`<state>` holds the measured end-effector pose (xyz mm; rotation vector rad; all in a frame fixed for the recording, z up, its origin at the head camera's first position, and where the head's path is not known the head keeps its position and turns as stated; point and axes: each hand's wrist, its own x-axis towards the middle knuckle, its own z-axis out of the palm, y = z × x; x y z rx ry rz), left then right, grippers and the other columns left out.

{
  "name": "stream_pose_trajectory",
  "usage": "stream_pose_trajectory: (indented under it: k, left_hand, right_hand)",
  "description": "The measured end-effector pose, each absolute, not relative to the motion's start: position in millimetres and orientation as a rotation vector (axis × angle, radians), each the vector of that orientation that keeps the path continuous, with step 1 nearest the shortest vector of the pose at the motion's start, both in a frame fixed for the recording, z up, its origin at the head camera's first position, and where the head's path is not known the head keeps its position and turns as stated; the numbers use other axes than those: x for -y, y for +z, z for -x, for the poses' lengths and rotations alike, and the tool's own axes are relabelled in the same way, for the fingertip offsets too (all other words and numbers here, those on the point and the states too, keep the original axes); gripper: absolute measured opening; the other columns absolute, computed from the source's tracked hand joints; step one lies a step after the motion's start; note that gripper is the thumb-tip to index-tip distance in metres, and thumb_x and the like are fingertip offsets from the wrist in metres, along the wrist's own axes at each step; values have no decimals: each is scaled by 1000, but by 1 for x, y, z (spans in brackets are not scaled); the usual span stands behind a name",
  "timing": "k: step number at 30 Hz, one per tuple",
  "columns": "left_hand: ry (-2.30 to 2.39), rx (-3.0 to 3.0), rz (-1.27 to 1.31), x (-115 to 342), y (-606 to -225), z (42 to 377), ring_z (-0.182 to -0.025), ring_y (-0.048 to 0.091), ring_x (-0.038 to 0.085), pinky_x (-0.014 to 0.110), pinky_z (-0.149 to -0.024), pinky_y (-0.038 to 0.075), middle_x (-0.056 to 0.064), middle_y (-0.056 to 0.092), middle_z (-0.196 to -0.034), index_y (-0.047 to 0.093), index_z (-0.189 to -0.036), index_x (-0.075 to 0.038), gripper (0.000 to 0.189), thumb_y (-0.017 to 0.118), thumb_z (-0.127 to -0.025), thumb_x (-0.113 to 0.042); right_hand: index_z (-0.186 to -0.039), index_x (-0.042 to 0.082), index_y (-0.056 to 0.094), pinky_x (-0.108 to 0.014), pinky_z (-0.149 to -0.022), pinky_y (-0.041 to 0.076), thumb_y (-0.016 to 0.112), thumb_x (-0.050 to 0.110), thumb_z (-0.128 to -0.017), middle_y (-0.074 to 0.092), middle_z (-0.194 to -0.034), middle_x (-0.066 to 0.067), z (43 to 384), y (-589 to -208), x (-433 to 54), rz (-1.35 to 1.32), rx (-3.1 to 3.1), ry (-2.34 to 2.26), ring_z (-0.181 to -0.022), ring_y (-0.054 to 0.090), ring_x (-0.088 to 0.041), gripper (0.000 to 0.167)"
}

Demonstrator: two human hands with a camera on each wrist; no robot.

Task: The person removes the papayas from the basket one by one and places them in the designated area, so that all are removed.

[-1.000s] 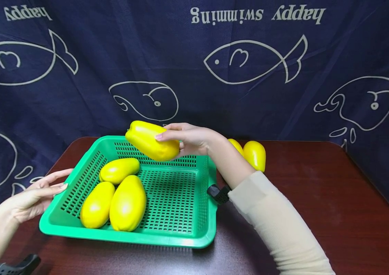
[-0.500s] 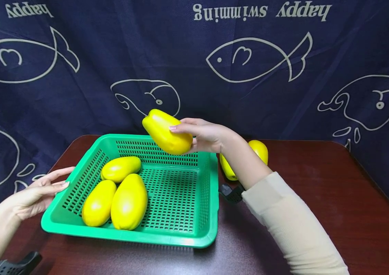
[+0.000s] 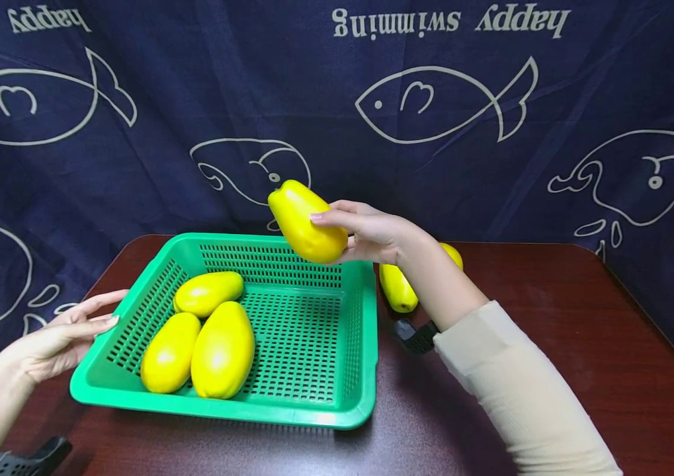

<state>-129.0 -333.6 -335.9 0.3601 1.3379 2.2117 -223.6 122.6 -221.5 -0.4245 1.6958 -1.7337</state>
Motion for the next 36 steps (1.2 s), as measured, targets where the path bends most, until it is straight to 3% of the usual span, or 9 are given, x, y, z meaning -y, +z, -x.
stream_pose_trajectory:
  k: [10, 16, 24, 36]
  left_hand:
    - [2211, -1332, -355, 334, -336, 129, -102, 62, 23, 38, -86, 51, 8, 62, -114, 57, -125, -19, 47, 34, -96, 10]
    - [2215, -1335, -350, 332, -336, 130, -102, 62, 23, 38, -85, 51, 8, 62, -114, 57, -125, -19, 46, 35, -96, 10]
    - [2218, -1334, -363, 332, -334, 129, -102, 63, 23, 38, -85, 51, 8, 62, -114, 57, -125, -18, 47, 34, -96, 11]
    - [2219, -1353, -345, 332, -335, 128, -101, 63, 23, 37, -84, 52, 8, 62, -114, 57, -124, -19, 46, 35, -96, 10]
  right_hand:
    - [-131, 7, 32, -55, -97, 39, 54, 20, -93, 42, -120, -11, 223, -220, -131, 394, -1684, -1758, -114, 39, -28, 45]
    - [-129, 5, 34, -58, -96, 38, 61, 26, -90, 44, -119, -10, 224, -221, -136, 419, -1699, -1731, -117, 38, -30, 51]
    - [-132, 2, 34, -49, -96, 42, 55, 24, -93, 50, -115, -9, 224, -219, -140, 392, -1748, -1712, -109, 49, -25, 50]
    - [-128, 3, 37, -36, -89, 48, 55, 25, -94, 53, -110, -8, 222, -221, -153, 389, -1772, -1728, -101, 52, -22, 44]
